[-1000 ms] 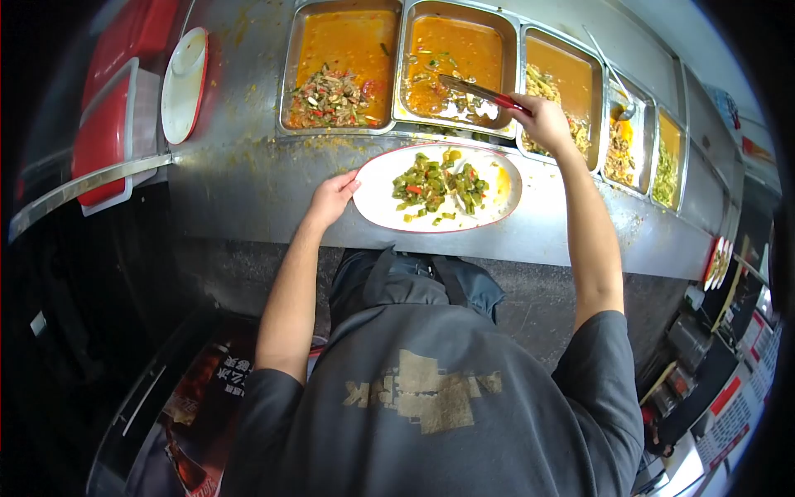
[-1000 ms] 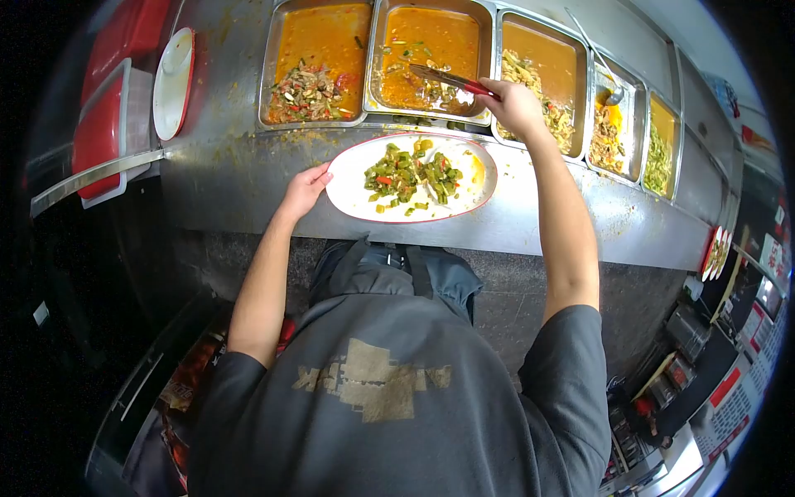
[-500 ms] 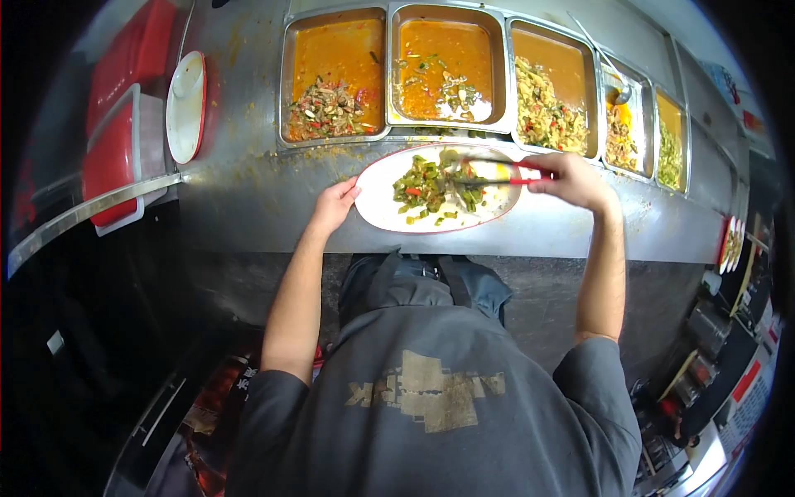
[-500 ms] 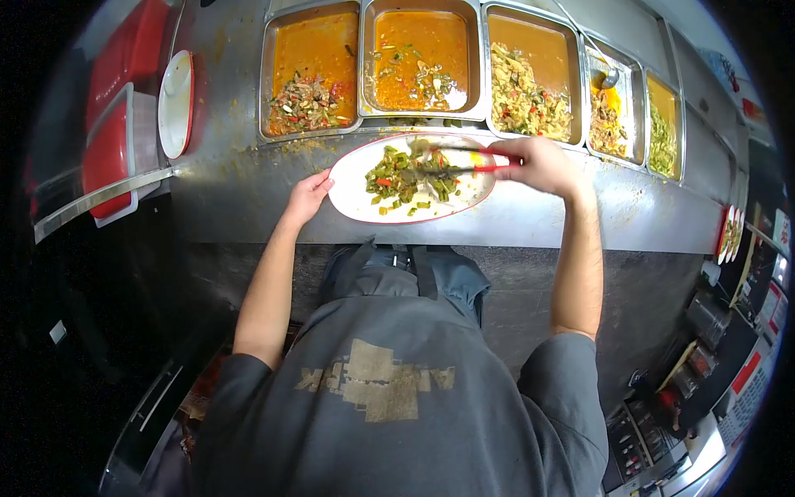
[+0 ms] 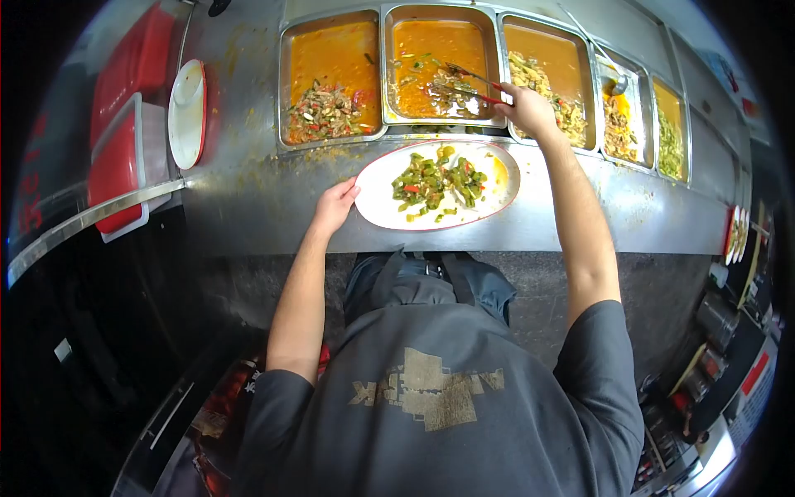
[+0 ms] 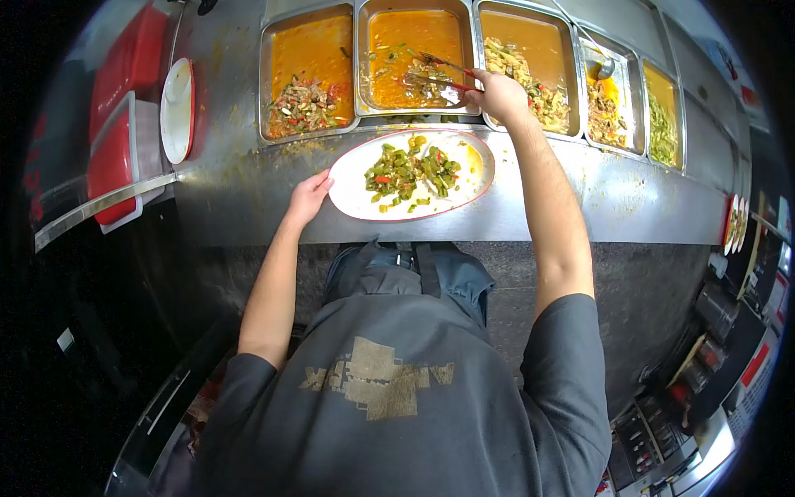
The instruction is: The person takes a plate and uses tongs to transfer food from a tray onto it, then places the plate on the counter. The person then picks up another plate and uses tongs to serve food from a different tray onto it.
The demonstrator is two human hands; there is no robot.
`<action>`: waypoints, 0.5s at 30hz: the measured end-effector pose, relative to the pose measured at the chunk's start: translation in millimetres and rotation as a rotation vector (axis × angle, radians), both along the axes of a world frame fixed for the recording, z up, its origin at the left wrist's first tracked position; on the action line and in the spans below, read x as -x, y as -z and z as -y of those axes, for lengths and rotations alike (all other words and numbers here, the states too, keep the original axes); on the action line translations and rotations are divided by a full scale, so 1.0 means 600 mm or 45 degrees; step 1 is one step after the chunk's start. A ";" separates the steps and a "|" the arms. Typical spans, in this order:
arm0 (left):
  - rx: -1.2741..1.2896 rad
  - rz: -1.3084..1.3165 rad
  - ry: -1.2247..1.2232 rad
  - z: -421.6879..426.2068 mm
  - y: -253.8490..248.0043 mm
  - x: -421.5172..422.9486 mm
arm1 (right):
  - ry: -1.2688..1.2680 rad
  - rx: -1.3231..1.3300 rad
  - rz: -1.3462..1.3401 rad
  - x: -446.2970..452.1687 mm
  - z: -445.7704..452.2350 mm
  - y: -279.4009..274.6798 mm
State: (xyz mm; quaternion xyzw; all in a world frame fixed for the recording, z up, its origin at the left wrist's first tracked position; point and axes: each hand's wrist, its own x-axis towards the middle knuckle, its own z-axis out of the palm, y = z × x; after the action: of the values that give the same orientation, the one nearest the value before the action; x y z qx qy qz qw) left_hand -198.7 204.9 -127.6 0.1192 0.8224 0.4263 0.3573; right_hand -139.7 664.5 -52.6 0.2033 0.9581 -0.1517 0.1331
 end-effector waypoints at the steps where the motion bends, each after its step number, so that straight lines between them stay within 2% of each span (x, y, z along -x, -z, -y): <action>1: -0.010 0.018 -0.008 0.002 0.005 -0.001 | -0.008 -0.003 -0.008 0.002 0.001 0.001; 12: -0.098 0.081 -0.065 -0.003 0.002 -0.004 | -0.085 -0.216 -0.132 0.000 0.052 -0.012; 15: -0.066 0.075 -0.058 -0.004 -0.003 -0.005 | -0.035 -0.182 -0.135 -0.005 0.055 -0.011</action>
State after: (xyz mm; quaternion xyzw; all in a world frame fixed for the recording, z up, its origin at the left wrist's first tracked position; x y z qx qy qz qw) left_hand -195.7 207.4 -126.0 0.0973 0.8027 0.4589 0.3682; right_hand -137.0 631.4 -45.9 0.1908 0.9749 -0.0917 0.0693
